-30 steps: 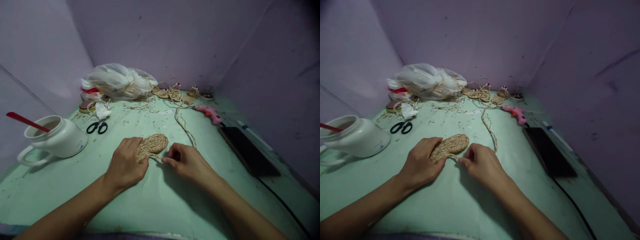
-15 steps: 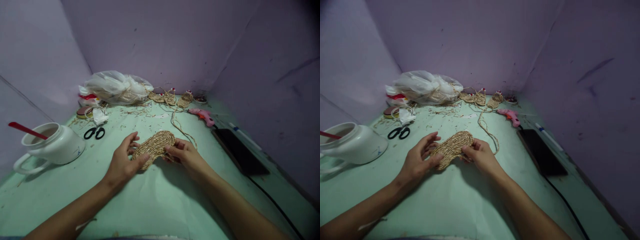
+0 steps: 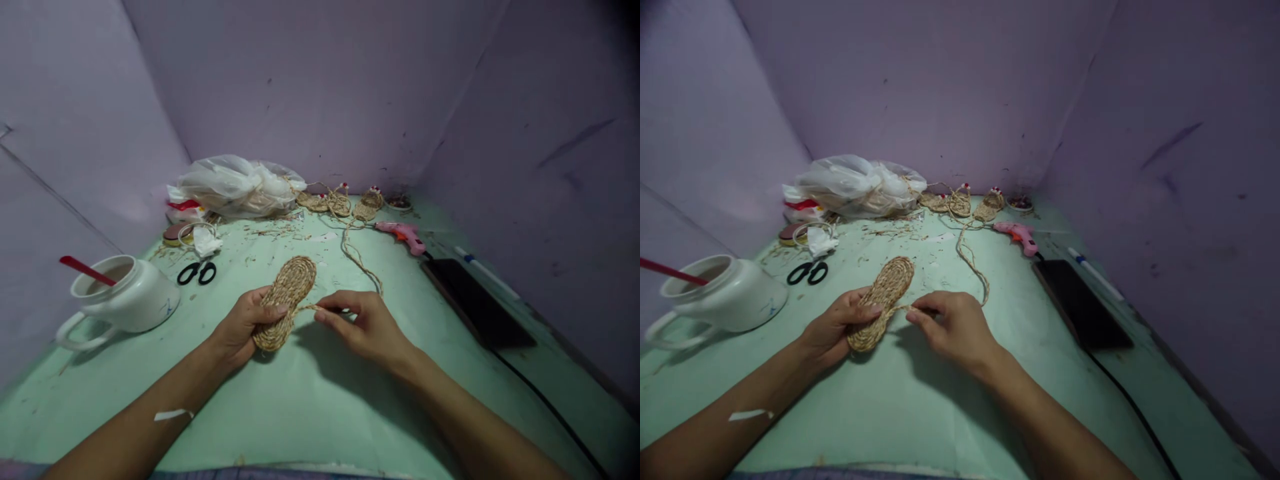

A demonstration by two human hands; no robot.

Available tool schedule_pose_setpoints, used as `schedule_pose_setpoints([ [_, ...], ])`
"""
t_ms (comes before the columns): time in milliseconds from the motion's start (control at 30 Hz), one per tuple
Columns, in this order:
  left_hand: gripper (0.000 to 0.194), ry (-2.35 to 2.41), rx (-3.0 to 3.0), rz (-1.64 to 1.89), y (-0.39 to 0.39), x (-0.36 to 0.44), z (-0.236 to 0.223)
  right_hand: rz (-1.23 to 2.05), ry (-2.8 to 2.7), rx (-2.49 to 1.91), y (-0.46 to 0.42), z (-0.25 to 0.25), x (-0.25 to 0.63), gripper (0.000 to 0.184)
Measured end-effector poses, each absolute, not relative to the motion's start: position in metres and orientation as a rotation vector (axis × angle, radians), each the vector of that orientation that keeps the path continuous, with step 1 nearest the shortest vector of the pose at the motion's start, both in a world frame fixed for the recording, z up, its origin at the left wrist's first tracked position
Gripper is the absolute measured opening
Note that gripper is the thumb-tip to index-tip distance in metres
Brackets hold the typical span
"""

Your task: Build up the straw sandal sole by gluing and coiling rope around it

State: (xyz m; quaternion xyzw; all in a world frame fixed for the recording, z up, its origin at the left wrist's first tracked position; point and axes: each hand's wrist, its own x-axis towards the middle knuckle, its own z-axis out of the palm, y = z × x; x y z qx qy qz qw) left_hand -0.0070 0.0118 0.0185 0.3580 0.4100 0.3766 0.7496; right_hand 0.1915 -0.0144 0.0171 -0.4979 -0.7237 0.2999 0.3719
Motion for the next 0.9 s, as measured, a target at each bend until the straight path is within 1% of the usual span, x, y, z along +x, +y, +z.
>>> schedule_pose_setpoints([
  [167, 0.038, 0.873, 0.792, 0.835, 0.011, -0.006, 0.016, 0.354, -1.976, -1.076, -0.023, 0.008, 0.183, 0.017],
  [367, 0.04, 0.85, 0.741, 0.904, 0.011, -0.003, 0.015, 0.095, -2.225, -0.967, -0.026, 0.0, 0.177, 0.02],
  [700, 0.037, 0.83, 0.754, 0.899, 0.01, -0.002, 0.016, 0.137, -2.392, -0.96, -0.028, 0.001, 0.174, 0.019],
  [900, 0.039, 0.819, 0.779, 0.895, 0.009, -0.001, 0.012, 0.161, -2.405, -0.995, -0.027, -0.002, 0.168, 0.014],
])
